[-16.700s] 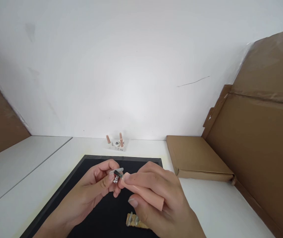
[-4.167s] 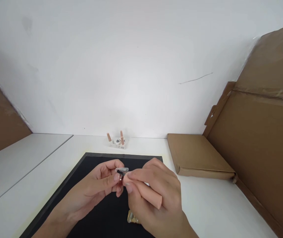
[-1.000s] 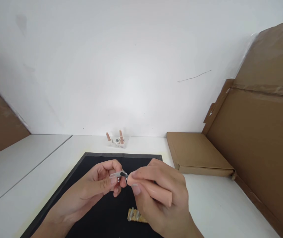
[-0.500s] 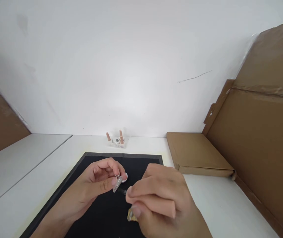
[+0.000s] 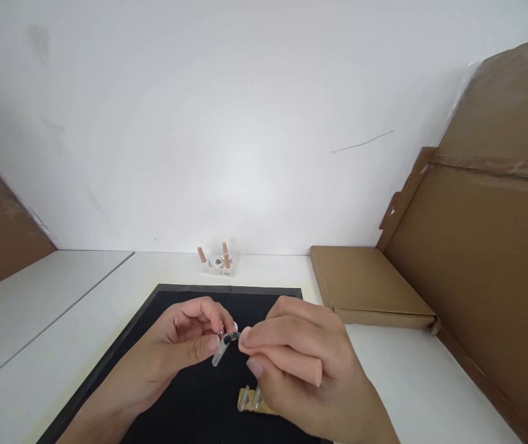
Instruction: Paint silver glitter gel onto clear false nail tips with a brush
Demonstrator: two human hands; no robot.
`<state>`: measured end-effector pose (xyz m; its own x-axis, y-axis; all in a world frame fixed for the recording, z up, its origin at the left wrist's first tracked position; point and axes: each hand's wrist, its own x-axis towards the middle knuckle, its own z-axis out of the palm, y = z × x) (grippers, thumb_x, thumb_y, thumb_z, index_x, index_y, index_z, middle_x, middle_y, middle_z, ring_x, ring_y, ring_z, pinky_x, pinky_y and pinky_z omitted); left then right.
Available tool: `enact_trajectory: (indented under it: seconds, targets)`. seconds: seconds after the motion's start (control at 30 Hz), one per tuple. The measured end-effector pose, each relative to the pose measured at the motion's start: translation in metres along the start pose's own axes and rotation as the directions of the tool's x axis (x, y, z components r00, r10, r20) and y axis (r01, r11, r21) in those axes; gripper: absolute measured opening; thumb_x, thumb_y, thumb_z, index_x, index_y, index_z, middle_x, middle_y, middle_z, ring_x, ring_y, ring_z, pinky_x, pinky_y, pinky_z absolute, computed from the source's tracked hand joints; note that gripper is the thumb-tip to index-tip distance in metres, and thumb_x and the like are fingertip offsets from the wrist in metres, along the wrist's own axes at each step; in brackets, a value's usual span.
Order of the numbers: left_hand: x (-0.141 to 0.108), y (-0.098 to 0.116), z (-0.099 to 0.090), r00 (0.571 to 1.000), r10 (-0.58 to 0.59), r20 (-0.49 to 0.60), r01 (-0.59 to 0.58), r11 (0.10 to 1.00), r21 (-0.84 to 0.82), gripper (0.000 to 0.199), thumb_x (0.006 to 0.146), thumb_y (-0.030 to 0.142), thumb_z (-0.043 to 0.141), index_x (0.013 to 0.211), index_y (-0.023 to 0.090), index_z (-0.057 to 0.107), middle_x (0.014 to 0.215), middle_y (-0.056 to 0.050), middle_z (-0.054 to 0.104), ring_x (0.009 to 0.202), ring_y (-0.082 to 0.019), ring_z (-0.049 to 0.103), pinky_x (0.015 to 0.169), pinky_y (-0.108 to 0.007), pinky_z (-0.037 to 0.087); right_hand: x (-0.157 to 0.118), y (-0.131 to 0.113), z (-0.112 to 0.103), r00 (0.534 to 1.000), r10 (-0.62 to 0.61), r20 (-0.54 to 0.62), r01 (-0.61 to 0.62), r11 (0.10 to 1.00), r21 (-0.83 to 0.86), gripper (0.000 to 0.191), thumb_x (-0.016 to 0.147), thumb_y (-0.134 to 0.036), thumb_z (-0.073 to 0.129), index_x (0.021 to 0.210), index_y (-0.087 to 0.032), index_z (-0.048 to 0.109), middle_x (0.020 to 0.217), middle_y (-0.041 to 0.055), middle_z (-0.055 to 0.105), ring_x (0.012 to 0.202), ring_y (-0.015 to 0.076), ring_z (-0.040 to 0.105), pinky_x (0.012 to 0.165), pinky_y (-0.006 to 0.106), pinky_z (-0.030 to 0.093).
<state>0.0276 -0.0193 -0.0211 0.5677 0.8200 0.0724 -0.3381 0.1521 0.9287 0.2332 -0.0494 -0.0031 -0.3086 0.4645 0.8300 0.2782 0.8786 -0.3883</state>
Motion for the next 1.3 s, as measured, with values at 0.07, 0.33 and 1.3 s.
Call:
enact_trajectory:
  seconds: [0.07,0.33,1.3]
  targets:
    - [-0.001,-0.001,-0.001,1.0,0.004,0.002,-0.004,1.0,0.009,0.008,0.079,0.016,0.078,0.074,0.018,0.072,0.082,0.002,0.072,0.074,-0.007,0.06,0.069,-0.017,0.045,-0.005,0.002,0.0,1.0,0.015,-0.018,-0.015,1.0,-0.012,0.02,0.082,-0.004,0.06,0.095,-0.017,0.068,0.071,0.0018,0.07,0.06,0.0115,0.058,0.05,0.023,0.049]
    - [0.006,-0.002,-0.002,0.998,0.06,-0.016,-0.059,0.995,0.077,0.008,0.083,0.016,0.075,0.076,0.019,0.071,0.084,0.002,0.073,0.075,-0.008,0.061,0.071,-0.018,0.046,0.003,-0.002,0.0,0.997,-0.029,0.071,0.026,0.999,0.046,0.023,0.074,0.0,0.054,0.085,-0.017,0.066,0.062,-0.0013,0.066,0.054,0.0085,0.055,0.048,0.019,0.045]
    - [-0.004,-0.005,0.001,0.985,0.169,-0.035,-0.129,0.857,0.498,0.007,0.087,0.024,0.066,0.081,0.022,0.068,0.086,0.001,0.068,0.081,-0.015,0.058,0.074,-0.027,0.044,-0.005,0.003,-0.005,0.999,0.024,0.042,-0.023,1.0,-0.013,0.023,0.08,-0.001,0.056,0.091,-0.018,0.065,0.065,0.0005,0.069,0.056,0.01,0.055,0.048,0.021,0.045]
